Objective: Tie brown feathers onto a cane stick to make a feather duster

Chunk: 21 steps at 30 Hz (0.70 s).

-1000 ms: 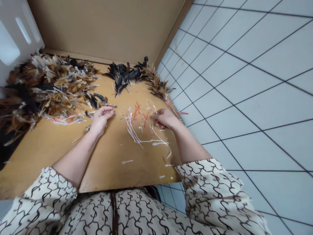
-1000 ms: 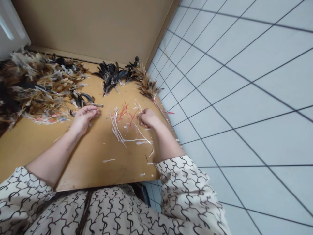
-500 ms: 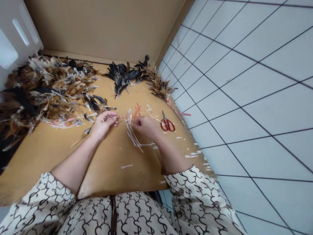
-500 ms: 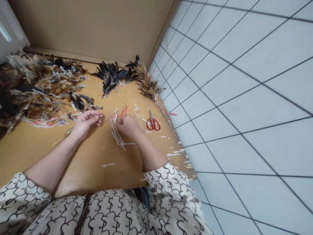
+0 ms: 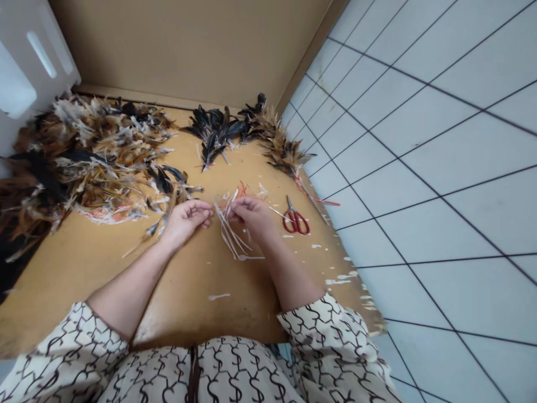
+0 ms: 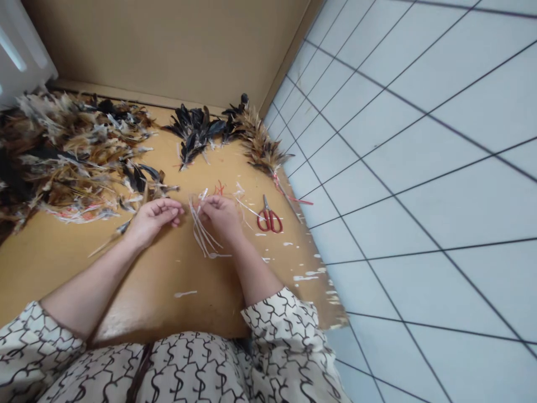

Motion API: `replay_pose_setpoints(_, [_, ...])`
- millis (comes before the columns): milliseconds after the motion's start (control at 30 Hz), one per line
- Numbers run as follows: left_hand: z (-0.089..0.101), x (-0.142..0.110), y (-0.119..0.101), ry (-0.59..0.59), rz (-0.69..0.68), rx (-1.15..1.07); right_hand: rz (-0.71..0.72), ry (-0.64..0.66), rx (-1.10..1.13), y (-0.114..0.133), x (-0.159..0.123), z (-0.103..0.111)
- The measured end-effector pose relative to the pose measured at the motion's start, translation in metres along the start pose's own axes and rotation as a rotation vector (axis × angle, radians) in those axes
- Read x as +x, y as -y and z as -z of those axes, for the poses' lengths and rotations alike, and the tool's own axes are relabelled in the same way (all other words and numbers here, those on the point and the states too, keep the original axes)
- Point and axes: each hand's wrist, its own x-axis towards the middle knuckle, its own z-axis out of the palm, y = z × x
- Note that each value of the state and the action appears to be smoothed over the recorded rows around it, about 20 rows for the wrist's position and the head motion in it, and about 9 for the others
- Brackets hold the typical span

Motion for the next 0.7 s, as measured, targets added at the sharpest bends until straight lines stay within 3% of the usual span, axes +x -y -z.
replay_pose_setpoints(100, [-0.001,-0.002,0.0,0.031,0.027,0.034,-0.062,0.089,0.215,0.009,-0.007,-0.007])
replay_pose_setpoints(200, [-0.002,-0.006,-0.002,0.085,0.065,0.058,-0.101,0.089,0.306,0.015,-0.013,-0.016])
replay_pose_setpoints(700, [-0.002,-0.007,-0.003,0.169,0.15,0.078,-0.062,-0.008,0.434,-0.002,-0.012,-0.024])
